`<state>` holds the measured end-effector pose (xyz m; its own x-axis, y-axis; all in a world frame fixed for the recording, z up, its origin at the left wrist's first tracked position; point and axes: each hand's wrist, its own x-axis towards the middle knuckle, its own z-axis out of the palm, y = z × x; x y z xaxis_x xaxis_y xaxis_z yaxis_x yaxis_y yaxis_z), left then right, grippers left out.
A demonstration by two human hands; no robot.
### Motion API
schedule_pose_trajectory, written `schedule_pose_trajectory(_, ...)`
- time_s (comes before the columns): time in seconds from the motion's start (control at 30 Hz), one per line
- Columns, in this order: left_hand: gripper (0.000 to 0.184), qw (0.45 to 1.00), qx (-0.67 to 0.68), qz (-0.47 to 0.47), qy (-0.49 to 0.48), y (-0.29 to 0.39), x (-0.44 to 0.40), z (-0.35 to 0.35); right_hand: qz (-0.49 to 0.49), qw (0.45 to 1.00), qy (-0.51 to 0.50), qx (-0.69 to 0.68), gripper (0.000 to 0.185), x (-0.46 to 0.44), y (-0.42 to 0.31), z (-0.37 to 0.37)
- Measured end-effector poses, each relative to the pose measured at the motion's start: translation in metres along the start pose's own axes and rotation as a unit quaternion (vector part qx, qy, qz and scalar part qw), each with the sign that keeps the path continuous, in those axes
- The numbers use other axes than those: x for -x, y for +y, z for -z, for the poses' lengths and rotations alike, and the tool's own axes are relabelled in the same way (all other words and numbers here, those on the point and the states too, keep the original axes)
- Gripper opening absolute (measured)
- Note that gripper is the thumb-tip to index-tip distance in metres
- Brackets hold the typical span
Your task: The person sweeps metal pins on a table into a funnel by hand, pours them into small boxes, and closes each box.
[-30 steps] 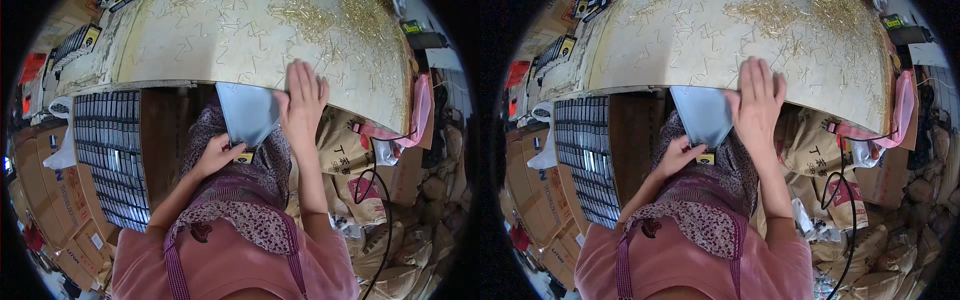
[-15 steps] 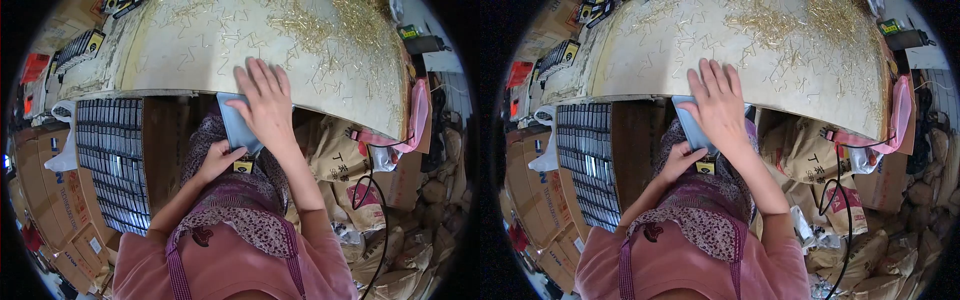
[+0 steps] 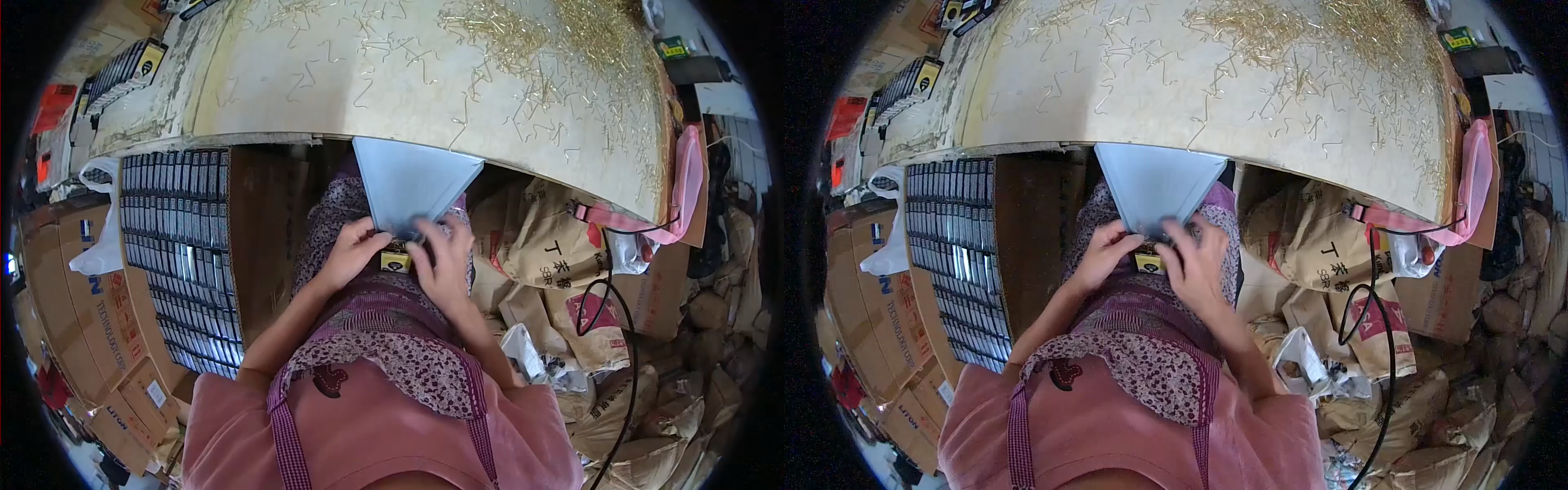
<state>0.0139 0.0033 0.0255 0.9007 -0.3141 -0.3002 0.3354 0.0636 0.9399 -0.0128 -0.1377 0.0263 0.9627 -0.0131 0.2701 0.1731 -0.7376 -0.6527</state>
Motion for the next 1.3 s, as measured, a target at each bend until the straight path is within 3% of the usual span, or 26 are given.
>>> schedule_pose_trajectory(0.13,0.017,0.999,0.024,-0.010,-0.040,0.000,0.002,0.003,-0.021,0.979,-0.189,-0.076,0.026,0.013,0.003,-0.002)
schedule_pose_trajectory(0.3,0.019,0.992,0.061,-0.011,-0.112,-0.003,0.003,0.012,-0.052,0.946,-0.319,-0.024,0.023,-0.001,-0.007,0.003)
schedule_pose_trajectory(0.47,0.019,0.990,0.071,0.017,-0.118,-0.008,0.005,0.012,-0.079,0.965,-0.187,-0.164,0.022,0.005,0.003,0.005)
schedule_pose_trajectory(0.67,0.023,0.985,0.012,0.082,-0.151,-0.024,0.010,0.017,-0.038,0.946,-0.289,-0.141,0.024,0.012,0.017,0.008)
schedule_pose_trajectory(0.8,0.017,0.945,-0.256,0.052,-0.199,-0.012,0.021,0.021,-0.016,0.941,-0.286,-0.181,0.024,0.008,0.008,0.017)
schedule_pose_trajectory(0.97,0.025,0.933,-0.307,0.038,-0.182,0.007,0.024,0.013,-0.052,0.937,-0.218,-0.267,0.025,0.010,0.000,0.011)
schedule_pose_trajectory(1.17,0.028,0.994,-0.081,0.043,-0.059,0.004,0.029,0.005,-0.096,0.933,-0.153,-0.312,0.023,0.008,-0.009,0.021)
schedule_pose_trajectory(1.3,0.031,0.998,-0.014,-0.009,-0.054,-0.002,0.034,0.004,-0.240,0.867,-0.173,-0.401,0.022,0.017,-0.011,0.015)
